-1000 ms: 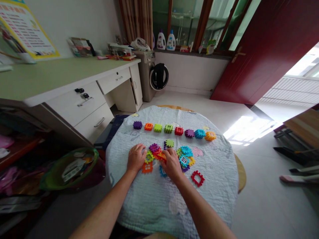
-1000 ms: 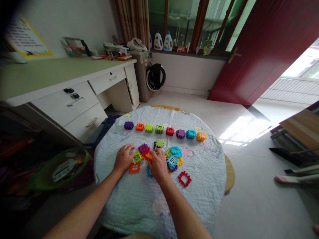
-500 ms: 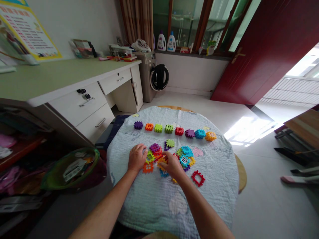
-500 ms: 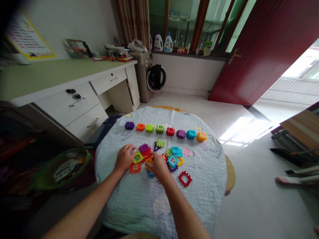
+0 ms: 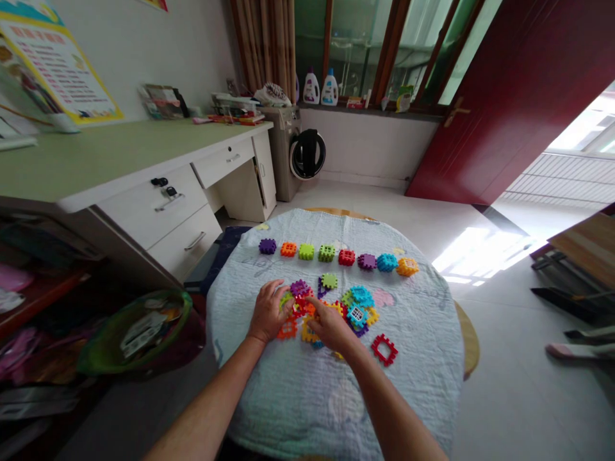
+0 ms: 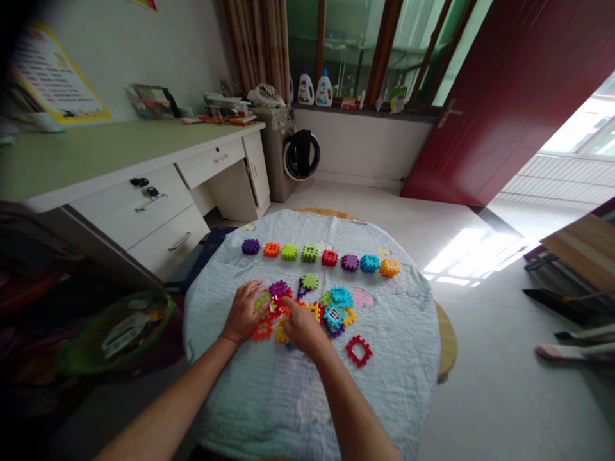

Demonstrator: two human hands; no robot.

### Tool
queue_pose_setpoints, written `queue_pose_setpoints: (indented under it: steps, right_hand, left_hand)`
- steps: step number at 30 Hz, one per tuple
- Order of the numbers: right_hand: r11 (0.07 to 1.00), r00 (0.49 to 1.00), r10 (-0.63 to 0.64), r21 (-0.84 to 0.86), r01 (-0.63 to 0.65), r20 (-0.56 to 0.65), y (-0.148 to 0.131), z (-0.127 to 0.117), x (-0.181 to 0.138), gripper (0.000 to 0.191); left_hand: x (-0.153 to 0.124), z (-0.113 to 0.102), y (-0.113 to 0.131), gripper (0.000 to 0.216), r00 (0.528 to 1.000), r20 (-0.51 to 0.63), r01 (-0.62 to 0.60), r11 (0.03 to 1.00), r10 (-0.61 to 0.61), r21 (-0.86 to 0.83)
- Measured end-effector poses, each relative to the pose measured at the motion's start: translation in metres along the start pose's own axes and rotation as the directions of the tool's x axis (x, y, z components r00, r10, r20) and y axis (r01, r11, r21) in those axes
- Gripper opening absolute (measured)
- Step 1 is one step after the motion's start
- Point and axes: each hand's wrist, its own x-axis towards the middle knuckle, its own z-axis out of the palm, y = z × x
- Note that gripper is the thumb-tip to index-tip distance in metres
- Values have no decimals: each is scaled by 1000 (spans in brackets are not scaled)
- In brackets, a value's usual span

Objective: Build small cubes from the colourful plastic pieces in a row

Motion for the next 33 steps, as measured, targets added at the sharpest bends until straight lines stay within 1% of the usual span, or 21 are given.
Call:
queue_pose_setpoints:
  steps: [2, 4, 6, 8, 10, 11, 13, 16, 18, 20, 22, 24, 25, 29, 31, 33]
  right_hand:
    - [997, 998, 45, 65, -42, -35, 12, -10, -1, 56]
    - [986, 986, 104, 144, -84, -133, 27, -24, -1, 46]
    - [973, 955, 169, 197, -122, -245, 43, -37, -2, 33]
    - [965, 919, 225, 204, -164, -325, 55, -48, -2, 24]
    - [962, 904, 253, 190, -197, -344, 60, -53, -3, 20]
    - [962, 909, 253, 181, -203, -330, 60, -53, -3, 20]
    - [971, 937, 225, 144, -192, -268, 55, -51, -4, 20]
    - [988, 973, 157, 25, -155, -172, 43, -43, -5, 22]
    - [984, 976, 133, -93, -150, -173, 37, -39, -6, 24]
    - [964, 968, 127, -202, -171, -215, 35, -38, -8, 25]
    - [944, 960, 125, -269, -194, -251, 36, -39, -11, 26]
    - [939, 964, 107, -295, -178, -242, 37, -43, -14, 29]
    - [940, 972, 93, -302, -157, -216, 37, -45, -15, 32]
    - [934, 997, 59, -350, -74, -52, 35, -48, -20, 58]
    - [920, 997, 74, -385, -75, -18, 34, -47, -20, 56]
    - [909, 996, 83, -408, -84, -19, 33, -44, -20, 48]
  left_hand:
    - [1, 3, -1, 33, 999, -21, 39, 999, -39, 18]
    - [2, 5, -2, 30, 998, -30, 57, 998, -56, 32]
    - [2, 5, -2, 29, 997, -39, 71, 997, -69, 38]
    - [2, 5, -3, 29, 996, -43, 79, 996, -78, 35]
    - [2, 4, -3, 28, 995, -44, 87, 996, -85, 32]
    - [2, 4, -3, 28, 995, -44, 90, 995, -89, 32]
    - [2, 4, -3, 28, 994, -44, 97, 995, -96, 34]
    - [2, 5, -3, 27, 994, -41, 100, 994, -98, 39]
    - [2, 5, -3, 27, 995, -35, 96, 994, -94, 43]
    - [2, 6, -4, 27, 996, -30, 89, 995, -88, 47]
    - [2, 6, -5, 27, 996, -26, 81, 996, -79, 47]
    - [1, 7, -6, 26, 997, -27, 74, 996, -73, 44]
    - [1, 8, -7, 26, 997, -29, 72, 997, -71, 42]
    - [1, 9, -9, 25, 997, -34, 65, 997, -64, 38]
    - [1, 10, -10, 24, 997, -33, 66, 997, -64, 38]
    - [1, 10, -10, 24, 997, -32, 66, 997, -65, 37]
